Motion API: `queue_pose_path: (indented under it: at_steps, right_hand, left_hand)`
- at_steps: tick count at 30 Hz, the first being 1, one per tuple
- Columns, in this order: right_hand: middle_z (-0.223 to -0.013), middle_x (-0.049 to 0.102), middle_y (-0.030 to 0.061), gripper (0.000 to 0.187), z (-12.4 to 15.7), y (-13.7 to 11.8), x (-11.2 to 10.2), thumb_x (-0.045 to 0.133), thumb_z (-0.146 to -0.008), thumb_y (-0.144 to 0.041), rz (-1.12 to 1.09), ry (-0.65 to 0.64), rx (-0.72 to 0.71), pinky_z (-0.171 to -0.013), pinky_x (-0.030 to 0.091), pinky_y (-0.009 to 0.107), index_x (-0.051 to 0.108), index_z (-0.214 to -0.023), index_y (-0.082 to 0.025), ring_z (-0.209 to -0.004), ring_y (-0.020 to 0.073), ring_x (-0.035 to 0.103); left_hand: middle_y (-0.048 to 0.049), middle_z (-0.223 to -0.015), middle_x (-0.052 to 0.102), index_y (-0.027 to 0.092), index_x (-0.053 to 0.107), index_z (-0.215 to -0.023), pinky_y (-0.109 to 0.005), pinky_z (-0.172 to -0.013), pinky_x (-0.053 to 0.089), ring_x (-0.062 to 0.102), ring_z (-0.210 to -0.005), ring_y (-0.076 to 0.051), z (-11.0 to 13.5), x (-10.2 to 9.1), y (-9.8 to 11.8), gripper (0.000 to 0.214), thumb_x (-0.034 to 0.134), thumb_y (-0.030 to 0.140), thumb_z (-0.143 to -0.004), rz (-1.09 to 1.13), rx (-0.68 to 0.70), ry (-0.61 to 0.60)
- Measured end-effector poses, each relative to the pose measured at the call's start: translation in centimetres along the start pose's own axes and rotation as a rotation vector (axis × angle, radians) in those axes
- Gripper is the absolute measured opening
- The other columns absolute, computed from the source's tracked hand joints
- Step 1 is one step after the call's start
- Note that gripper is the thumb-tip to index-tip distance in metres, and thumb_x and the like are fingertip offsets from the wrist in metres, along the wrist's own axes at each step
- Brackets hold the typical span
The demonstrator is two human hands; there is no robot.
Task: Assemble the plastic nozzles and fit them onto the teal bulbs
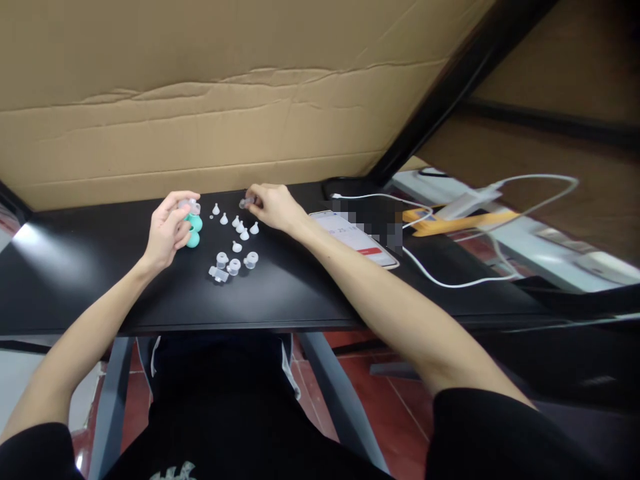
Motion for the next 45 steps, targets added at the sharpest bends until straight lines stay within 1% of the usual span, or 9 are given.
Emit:
queue_pose_path:
  at_steps: [5,13,20,26,29,34,39,41,45]
  right_hand:
    - [-0.085,0.077,0.0045,0.017,0.2,-2.6,-2.3,0.074,-0.094,-0.039,-0.244,0.192,-0.01,-0.075,0.061,0.038,0.064,-0.093,-0.026,-0.074,0.022,0.07]
    - [-0.095,0.08,0.0046,0.016,1.2,-8.8,-2.7,0.067,-0.097,-0.033,-0.433,0.216,-0.156,-0.071,0.064,0.034,0.068,-0.11,-0.024,-0.079,0.02,0.075]
    - [-0.096,0.08,0.0052,0.013,1.2,-8.6,-2.8,0.066,-0.098,-0.033,-0.356,0.214,-0.16,-0.073,0.063,0.035,0.072,-0.105,-0.023,-0.078,0.0199,0.073]
    - [-0.097,0.08,0.0059,0.016,1.0,-7.9,-3.1,0.066,-0.098,-0.033,-0.358,0.262,-0.098,-0.077,0.064,0.037,0.071,-0.109,-0.023,-0.081,0.0212,0.073]
    - [-0.098,0.081,0.0056,0.02,1.1,-8.2,-3.4,0.067,-0.099,-0.036,-0.392,0.279,-0.068,-0.077,0.064,0.035,0.072,-0.113,-0.023,-0.083,0.0206,0.074]
    - [-0.091,0.078,0.0023,0.022,1.4,-9.3,-4.3,0.071,-0.102,-0.047,-0.52,0.293,-0.051,-0.075,0.062,0.034,0.067,-0.102,-0.025,-0.077,0.0176,0.071]
    - [-0.087,0.074,-0.0001,0.03,1.9,-10.7,-4.8,0.076,-0.101,-0.053,-0.659,0.297,-0.059,-0.071,0.06,0.033,0.063,-0.098,-0.026,-0.071,0.0155,0.067]
    - [-0.087,0.074,0.0,0.029,2.1,-11.3,-4.9,0.077,-0.102,-0.051,-0.688,0.294,-0.105,-0.072,0.06,0.034,0.064,-0.099,-0.025,-0.072,0.0158,0.068]
    - [-0.09,0.076,0.0013,0.029,2.5,-12.6,-4.7,0.077,-0.103,-0.051,-0.639,0.237,-0.236,-0.073,0.06,0.034,0.067,-0.098,-0.024,-0.074,0.0162,0.068]
  left_hand:
    - [0.0004,-0.095,0.066,0.024,0.063,-0.1,-0.023,-0.037,0.027,0.026,-0.044,0.0,0.1,-0.5,-0.5,0.03,0.074,0.052,-0.098,0.083,-0.073,0.043]
    - [-0.0035,-0.087,0.072,0.021,0.064,-0.092,-0.03,-0.063,0.06,0.057,-0.057,-0.009,0.1,-1.4,-2.5,0.022,0.07,0.042,-0.091,0.219,-0.268,0.08]
    - [-0.0008,-0.082,0.068,0.021,0.066,-0.092,-0.035,-0.08,0.07,0.051,-0.055,-0.008,0.5,-0.4,-1.6,0.012,0.067,0.031,-0.087,0.228,-0.245,0.014]
    - [-0.001,-0.084,0.07,0.019,0.071,-0.088,-0.028,-0.073,0.069,0.049,-0.056,-0.006,0.8,0.6,-0.9,0.012,0.075,0.03,-0.086,0.3,-0.271,0.042]
    - [0.0031,-0.082,0.065,0.018,0.067,-0.086,-0.024,-0.075,0.07,0.049,-0.056,-0.002,1.0,1.3,-0.3,0.03,0.088,0.039,-0.09,0.296,-0.255,0.054]
    - [0.0071,-0.077,0.057,0.017,0.057,-0.077,-0.021,-0.069,0.07,0.049,-0.055,0.0,1.5,2.2,0.0,0.065,0.105,0.06,-0.075,0.286,-0.235,0.016]
    - [0.0049,-0.081,0.064,0.016,0.067,-0.085,-0.022,-0.068,0.07,0.057,-0.059,-0.003,1.7,2.3,-0.9,0.061,0.111,0.055,-0.067,0.298,-0.259,-0.001]
    - [0.0046,-0.079,0.063,0.017,0.073,-0.094,-0.017,-0.06,0.062,0.054,-0.058,-0.002,1.7,2.3,-1.2,0.059,0.111,0.053,-0.068,0.287,-0.25,-0.001]
    - [0.008,-0.071,0.048,0.019,0.074,-0.1,-0.013,-0.04,0.027,0.032,-0.049,0.0,1.7,2.4,-1.4,0.055,0.103,0.061,-0.078,0.209,-0.174,-0.029]
Point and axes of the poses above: each hand's wrist, its own z-axis away from the middle knuckle, its own x-axis out of the palm, y = z × x, the point moved 5 cm from there along -z, towards the middle knuckle
